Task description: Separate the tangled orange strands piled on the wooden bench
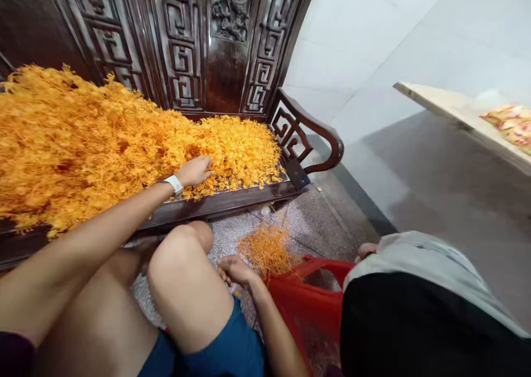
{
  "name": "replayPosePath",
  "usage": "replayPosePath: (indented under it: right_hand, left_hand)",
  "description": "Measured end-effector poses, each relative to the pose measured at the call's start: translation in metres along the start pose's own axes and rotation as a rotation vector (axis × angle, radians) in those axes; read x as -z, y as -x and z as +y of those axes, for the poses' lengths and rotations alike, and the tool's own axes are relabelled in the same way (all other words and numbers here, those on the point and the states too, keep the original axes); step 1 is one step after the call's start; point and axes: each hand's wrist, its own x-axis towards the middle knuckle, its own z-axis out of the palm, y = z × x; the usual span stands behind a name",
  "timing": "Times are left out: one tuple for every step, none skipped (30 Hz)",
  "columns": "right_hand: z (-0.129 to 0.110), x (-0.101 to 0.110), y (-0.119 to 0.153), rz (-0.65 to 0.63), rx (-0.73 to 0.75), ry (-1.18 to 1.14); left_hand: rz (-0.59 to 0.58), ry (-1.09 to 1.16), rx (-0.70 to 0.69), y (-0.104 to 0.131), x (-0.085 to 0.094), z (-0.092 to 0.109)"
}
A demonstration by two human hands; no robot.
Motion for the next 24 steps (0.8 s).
replayPosePath:
  right_hand:
    - [-0.012, 0.0, -0.011, 0.062, 0.047, 0.005]
    - [-0.024, 0.001, -0.021, 0.116, 0.098, 0.008]
    - [-0.039, 0.002, -0.031, 0.163, 0.147, 0.011]
    - [-0.054, 0.004, -0.04, 0.21, 0.208, 0.013]
    - [-0.072, 0.006, -0.048, 0.249, 0.277, 0.012]
    - [-0.091, 0.009, -0.055, 0.268, 0.338, 0.01]
    - [-0.112, 0.013, -0.063, 0.282, 0.388, 0.007]
    - [-0.132, 0.017, -0.072, 0.31, 0.435, 0.002]
    - [-0.152, 0.022, -0.081, 0.361, 0.481, -0.008]
    - [-0.171, 0.026, -0.091, 0.419, 0.527, -0.022]
    - [-0.189, 0.029, -0.102, 0.467, 0.563, -0.035]
    - [-0.203, 0.032, -0.112, 0.485, 0.582, -0.04]
    - [-0.215, 0.033, -0.122, 0.497, 0.596, -0.046]
    - [-0.225, 0.033, -0.131, 0.498, 0.612, -0.05]
    - [-0.231, 0.032, -0.138, 0.487, 0.631, -0.05]
    - [-0.236, 0.031, -0.143, 0.467, 0.652, -0.047]
    - [-0.238, 0.029, -0.146, 0.441, 0.677, -0.043]
    - [-0.238, 0.026, -0.147, 0.413, 0.701, -0.039]
    - [-0.237, 0.024, -0.147, 0.387, 0.722, -0.038]
    - [-0.236, 0.023, -0.146, 0.366, 0.741, -0.04]
    - [-0.235, 0.022, -0.143, 0.353, 0.757, -0.044]
    - [-0.233, 0.022, -0.139, 0.343, 0.772, -0.048]
    - [-0.232, 0.021, -0.135, 0.33, 0.791, -0.043]
    - [-0.231, 0.021, -0.13, 0.31, 0.812, -0.031]
  left_hand:
    - [0.011, 0.011, 0.016, -0.003, 0.0, 0.0]
    - [0.022, 0.029, 0.028, -0.006, 0.0, 0.0]
    - [0.034, 0.052, 0.036, -0.009, 0.0, 0.0]
    - [0.046, 0.081, 0.042, -0.011, 0.0, 0.0]
    - [0.06, 0.116, 0.046, -0.013, 0.001, 0.001]
    - [0.072, 0.157, 0.045, -0.015, 0.003, 0.002]
    - [0.08, 0.2, 0.039, -0.016, 0.004, 0.003]
    - [0.081, 0.239, 0.027, -0.017, 0.006, 0.005]
    - [0.067, 0.295, 0.008, -0.017, 0.009, 0.008]
    - [0.034, 0.376, -0.019, -0.016, 0.011, 0.01]
    - [-0.013, 0.479, -0.052, -0.015, 0.015, 0.013]
    - [-0.072, 0.594, -0.087, -0.013, 0.018, 0.015]
    - [-0.137, 0.702, -0.123, -0.011, 0.023, 0.017]
    - [-0.2, 0.786, -0.155, -0.009, 0.027, 0.018]
    - [-0.255, 0.832, -0.18, -0.006, 0.032, 0.018]
    - [-0.304, 0.833, -0.194, -0.003, 0.038, 0.017]
    - [-0.356, 0.819, -0.194, 0.0, 0.043, 0.014]
    - [-0.409, 0.802, -0.178, 0.003, 0.047, 0.009]
    - [-0.45, 0.788, -0.146, 0.006, 0.05, 0.002]
    - [-0.459, 0.775, -0.101, 0.009, 0.052, -0.005]
    - [-0.426, 0.767, -0.043, 0.012, 0.053, -0.013]
    - [-0.352, 0.772, 0.026, 0.013, 0.052, -0.02]
    - [-0.255, 0.795, 0.106, 0.014, 0.05, -0.026]
    - [-0.162, 0.833, 0.186, 0.013, 0.047, -0.031]
